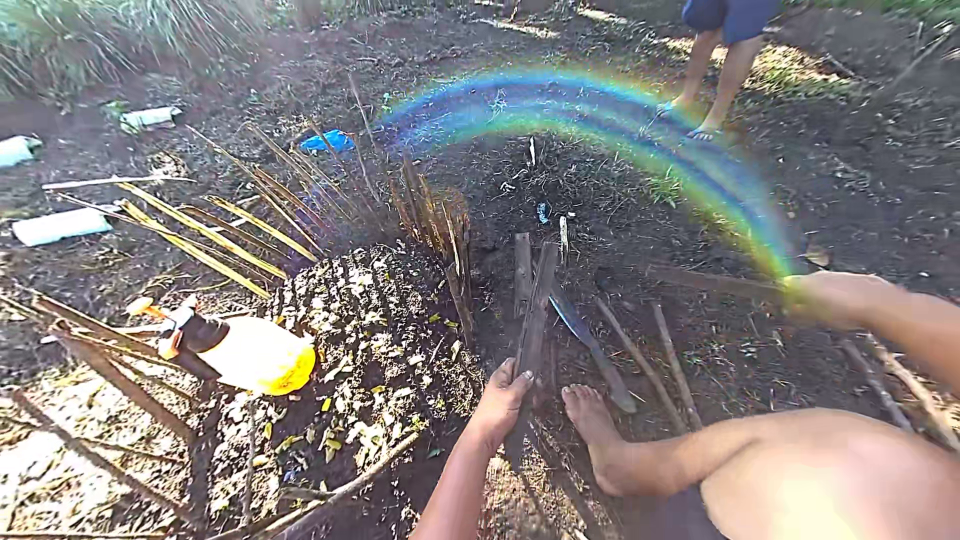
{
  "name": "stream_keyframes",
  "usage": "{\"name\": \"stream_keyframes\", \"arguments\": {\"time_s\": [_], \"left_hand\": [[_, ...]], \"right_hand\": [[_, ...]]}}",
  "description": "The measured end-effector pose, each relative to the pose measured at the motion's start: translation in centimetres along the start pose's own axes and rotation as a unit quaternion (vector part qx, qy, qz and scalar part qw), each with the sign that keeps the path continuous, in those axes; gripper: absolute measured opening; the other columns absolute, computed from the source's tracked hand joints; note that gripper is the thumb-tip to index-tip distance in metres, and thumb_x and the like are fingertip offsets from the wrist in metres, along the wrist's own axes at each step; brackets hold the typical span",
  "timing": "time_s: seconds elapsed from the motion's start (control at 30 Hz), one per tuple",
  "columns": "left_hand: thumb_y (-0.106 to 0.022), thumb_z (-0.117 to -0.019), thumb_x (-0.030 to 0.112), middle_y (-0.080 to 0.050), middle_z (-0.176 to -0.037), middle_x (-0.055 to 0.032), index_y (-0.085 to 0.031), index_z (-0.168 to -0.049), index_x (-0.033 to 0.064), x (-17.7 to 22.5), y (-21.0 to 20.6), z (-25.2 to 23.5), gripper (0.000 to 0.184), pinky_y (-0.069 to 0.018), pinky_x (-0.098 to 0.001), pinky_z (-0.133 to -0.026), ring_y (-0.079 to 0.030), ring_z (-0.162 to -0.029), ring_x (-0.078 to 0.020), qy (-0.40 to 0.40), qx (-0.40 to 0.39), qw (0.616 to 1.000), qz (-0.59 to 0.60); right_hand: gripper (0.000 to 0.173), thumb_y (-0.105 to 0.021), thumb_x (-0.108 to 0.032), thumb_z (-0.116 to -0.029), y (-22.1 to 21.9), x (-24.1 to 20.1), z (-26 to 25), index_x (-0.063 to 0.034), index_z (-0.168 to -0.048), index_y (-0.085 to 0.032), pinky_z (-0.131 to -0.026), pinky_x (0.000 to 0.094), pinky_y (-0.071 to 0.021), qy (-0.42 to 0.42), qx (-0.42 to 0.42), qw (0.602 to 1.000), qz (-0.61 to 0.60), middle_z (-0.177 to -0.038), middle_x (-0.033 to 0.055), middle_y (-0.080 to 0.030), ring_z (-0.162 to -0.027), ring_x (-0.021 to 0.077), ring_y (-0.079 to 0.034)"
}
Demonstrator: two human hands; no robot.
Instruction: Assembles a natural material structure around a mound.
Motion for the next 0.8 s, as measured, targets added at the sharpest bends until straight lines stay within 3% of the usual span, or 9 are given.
{"name": "stream_keyframes", "arguments": {"time_s": [0.1,0.2,0.3,0.37,0.43,0.53,0.63,0.7,0.8], "left_hand": [[-0.047,-0.1078,0.017,-0.070,-0.093,-0.0133,-0.057,-0.129,0.0016,-0.7,0.8,0.3,0.028,-0.0574,-0.0322,-0.065,-0.066,-0.072,-0.0197,0.013,-0.006,0.998,-0.060],[-0.039,-0.1103,0.031,-0.070,-0.094,-0.0087,-0.060,-0.131,0.0050,-1.5,2.8,1.2,0.039,-0.0587,-0.0340,-0.072,-0.067,-0.078,-0.0168,0.033,0.027,0.988,-0.150],[-0.037,-0.1098,0.039,-0.071,-0.112,-0.0069,-0.059,-0.139,0.0105,-1.0,4.6,3.1,0.047,-0.0569,-0.0377,-0.090,-0.069,-0.097,-0.0139,-0.006,0.071,0.939,-0.337],[-0.041,-0.1089,0.037,-0.067,-0.130,-0.0062,-0.056,-0.145,0.0130,-0.1,4.8,4.6,0.046,-0.0514,-0.0382,-0.105,-0.064,-0.117,-0.0123,-0.091,0.111,0.902,-0.408],[-0.048,-0.1050,0.034,-0.060,-0.141,-0.0081,-0.051,-0.150,0.0129,0.5,4.7,5.5,0.050,-0.0462,-0.0413,-0.113,-0.056,-0.131,-0.0166,-0.193,0.149,0.868,-0.433],[-0.063,-0.0951,0.029,-0.060,-0.138,-0.0127,-0.051,-0.148,0.0057,0.7,4.0,5.7,0.059,-0.0492,-0.0407,-0.109,-0.058,-0.127,-0.0202,-0.310,0.218,0.819,-0.431],[-0.074,-0.0886,0.026,-0.060,-0.136,-0.0152,-0.053,-0.142,0.0027,0.2,2.8,6.1,0.062,-0.0490,-0.0398,-0.110,-0.058,-0.126,-0.0214,-0.347,0.272,0.784,-0.436],[-0.077,-0.0876,0.029,-0.060,-0.135,-0.0140,-0.051,-0.143,0.0035,-0.4,2.8,6.4,0.066,-0.0531,-0.0361,-0.103,-0.061,-0.119,-0.0181,-0.338,0.296,0.787,-0.424],[-0.081,-0.0831,0.028,-0.061,-0.125,-0.0110,-0.042,-0.147,0.0011,1.0,4.5,7.4,0.079,-0.0566,-0.0347,-0.094,-0.062,-0.111,-0.0170,-0.320,0.313,0.817,-0.364]], "right_hand": [[0.036,-0.077,-0.033,-0.0929,-2.6,3.5,1.8,0.0001,-0.106,-0.068,-0.083,0.0725,-0.0518,-0.013,-0.018,0.999,-0.043,-0.099,0.0274,-0.070,-0.099,0.0493,-0.067],[0.047,-0.079,-0.038,-0.0912,-6.4,1.4,2.7,0.0019,-0.113,-0.068,-0.089,0.0729,-0.0496,-0.021,-0.042,0.994,-0.095,-0.106,0.0294,-0.069,-0.105,0.0505,-0.066],[0.069,-0.076,-0.050,-0.0900,-7.3,-3.6,2.2,-0.0019,-0.137,-0.060,-0.099,0.0749,-0.0448,0.013,-0.030,0.988,-0.149,-0.128,0.0317,-0.062,-0.122,0.0524,-0.059],[0.073,-0.069,-0.054,-0.0947,-3.9,-9.1,1.9,-0.0035,-0.145,-0.054,-0.104,0.0746,-0.0413,0.075,-0.009,0.972,-0.224,-0.134,0.0312,-0.060,-0.126,0.0513,-0.057],[0.072,-0.063,-0.057,-0.0977,0.9,-15.8,2.8,-0.0054,-0.147,-0.053,-0.108,0.0666,-0.0434,0.159,-0.013,0.940,-0.300,-0.134,0.0240,-0.064,-0.125,0.0425,-0.060],[0.066,-0.063,-0.054,-0.0986,7.6,-25.9,6.1,-0.0062,-0.144,-0.056,-0.103,0.0533,-0.0529,0.308,-0.053,0.872,-0.377,-0.126,0.0163,-0.069,-0.114,0.0297,-0.068],[0.057,-0.069,-0.044,-0.0981,11.1,-34.2,9.1,-0.0055,-0.139,-0.059,-0.097,0.0474,-0.0565,0.413,-0.097,0.810,-0.406,-0.121,0.0142,-0.071,-0.107,0.0240,-0.070],[0.037,-0.070,-0.031,-0.0992,12.0,-38.5,10.4,-0.0042,-0.125,-0.064,-0.083,0.0402,-0.0612,0.420,-0.120,0.757,-0.485,-0.109,0.0110,-0.073,-0.094,0.0187,-0.072],[0.026,-0.069,-0.014,-0.0988,12.1,-44.4,11.3,0.0003,-0.120,-0.065,-0.078,0.0386,-0.0634,0.462,-0.133,0.712,-0.511,-0.107,0.0135,-0.073,-0.089,0.0195,-0.073]]}}
Point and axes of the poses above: each hand's wrist, its own z-axis away from the middle knuckle, its own y-axis out of the back of the hand, x = y × z, the point moved 5 cm from there along -z, towards the middle knuckle
